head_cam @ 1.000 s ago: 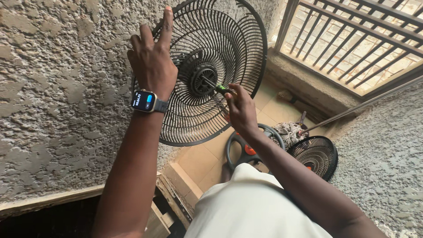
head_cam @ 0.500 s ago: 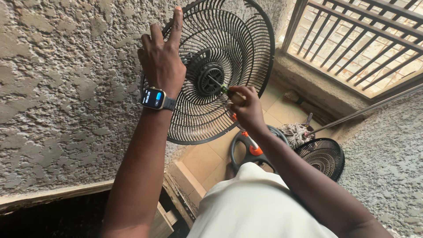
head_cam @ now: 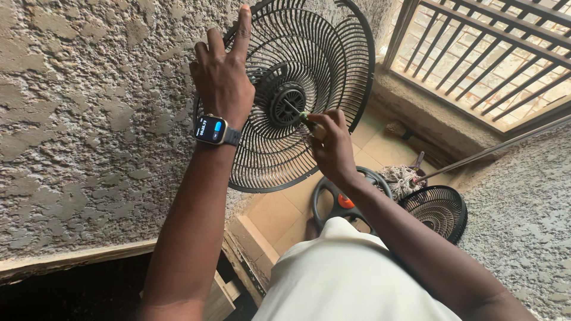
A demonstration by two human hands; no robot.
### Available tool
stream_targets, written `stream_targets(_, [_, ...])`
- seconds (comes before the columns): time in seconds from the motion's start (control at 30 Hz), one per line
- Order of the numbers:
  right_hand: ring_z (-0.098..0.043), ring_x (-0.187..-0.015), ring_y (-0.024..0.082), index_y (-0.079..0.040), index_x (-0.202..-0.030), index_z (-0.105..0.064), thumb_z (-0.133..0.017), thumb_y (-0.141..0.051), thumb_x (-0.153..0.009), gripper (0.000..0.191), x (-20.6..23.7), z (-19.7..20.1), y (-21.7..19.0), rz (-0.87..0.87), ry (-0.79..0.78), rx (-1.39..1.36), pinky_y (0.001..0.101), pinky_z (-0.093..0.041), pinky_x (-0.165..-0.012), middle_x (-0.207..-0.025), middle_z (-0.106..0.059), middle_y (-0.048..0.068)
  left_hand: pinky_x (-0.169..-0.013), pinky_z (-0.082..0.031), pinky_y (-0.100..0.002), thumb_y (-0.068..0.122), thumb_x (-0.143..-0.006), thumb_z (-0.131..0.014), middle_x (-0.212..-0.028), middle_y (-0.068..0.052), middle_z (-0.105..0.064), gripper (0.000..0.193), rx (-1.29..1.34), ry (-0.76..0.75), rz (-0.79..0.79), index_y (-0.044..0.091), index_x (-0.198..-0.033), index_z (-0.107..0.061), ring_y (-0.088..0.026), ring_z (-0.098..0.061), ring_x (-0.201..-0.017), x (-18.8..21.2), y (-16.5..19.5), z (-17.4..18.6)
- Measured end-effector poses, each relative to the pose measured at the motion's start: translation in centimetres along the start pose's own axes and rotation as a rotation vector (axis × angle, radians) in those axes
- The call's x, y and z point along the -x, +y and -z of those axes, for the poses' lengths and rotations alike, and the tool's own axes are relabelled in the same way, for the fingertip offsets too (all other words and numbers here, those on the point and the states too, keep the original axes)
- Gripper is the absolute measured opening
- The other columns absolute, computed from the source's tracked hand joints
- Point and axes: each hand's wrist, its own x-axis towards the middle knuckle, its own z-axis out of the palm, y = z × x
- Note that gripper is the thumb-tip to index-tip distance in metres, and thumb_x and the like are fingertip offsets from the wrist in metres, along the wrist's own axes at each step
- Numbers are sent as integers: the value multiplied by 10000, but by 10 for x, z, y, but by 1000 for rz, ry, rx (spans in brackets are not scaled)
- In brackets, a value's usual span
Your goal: The person uses a screwdriver to remove the orange fan blades from a standing fan and then unscrews the central hub of the front grille. The blades are removed and set aside, and the grille is loosened but not fully detached.
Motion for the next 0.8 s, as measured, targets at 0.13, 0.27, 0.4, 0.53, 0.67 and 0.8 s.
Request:
stream_targets(0.13, [-646, -953, 203, -106, -1185, -625, -745, -95, -844, 362, -5, 1, -8, -483, -41, -292, 354, -581, -763, -1104, -564, 67, -823, -597, -483, -65, -776, -747, -1374, -194, -546, 1097, 9, -26, -3, 407, -1637, -258, -348, -637, -1067, 1, -1, 0])
stream_targets(0.27, [-648, -893, 250, -99, -1226, -631, -736, -230, -910, 358, -6, 7, -2, -559, -188, -168, 410, -525, -773, -987, -630, 114, -837, -597, -489, -59, -777, -746, -1409, -208, -535, 1090, 10, -31, 7, 410, -1630, -256, -363, -640, -1096, -2, -1, -3])
stream_targets(0.4, [-638, -957, 250, -65, -1243, -680, -618, -240, -1032, 281, -7, 6, 9, -272, -119, -63, 397, -506, -861, -1026, -618, 123, -850, -597, -496, -65, -776, -741, -1409, -208, -534, 1092, -15, -13, 4, 408, -1632, -255, -359, -641, -1106, -1, 0, -5])
stream_targets(0.53, [-621, -950, 283, -79, -1277, -688, -622, -113, -981, 306, -3, 9, 14, -121, -106, 70, 410, -500, -848, -1077, -587, 139, -835, -595, -491, -73, -793, -728, -1390, -189, -547, 1077, 1, -17, 6, 407, -1634, -257, -358, -639, -1098, -1, 1, -5])
stream_targets(0.67, [-616, -975, 292, -58, -1252, -678, -689, -45, -872, 381, -1, 11, 12, 46, -46, 70, 406, -511, -843, -1076, -565, 146, -824, -593, -493, -78, -796, -714, -1367, -183, -552, 1070, 6, 1, 1, 401, -1637, -258, -354, -637, -1084, -1, 2, -2])
stream_targets(0.8, [-625, -1017, 239, -50, -1207, -660, -728, -95, -911, 306, -5, 6, 15, -171, -5, -185, 376, -523, -871, -1110, -577, 108, -790, -588, -490, -78, -797, -709, -1362, -185, -552, 1064, 2, -6, -5, 390, -1640, -259, -361, -635, -1079, 0, 1, -1])
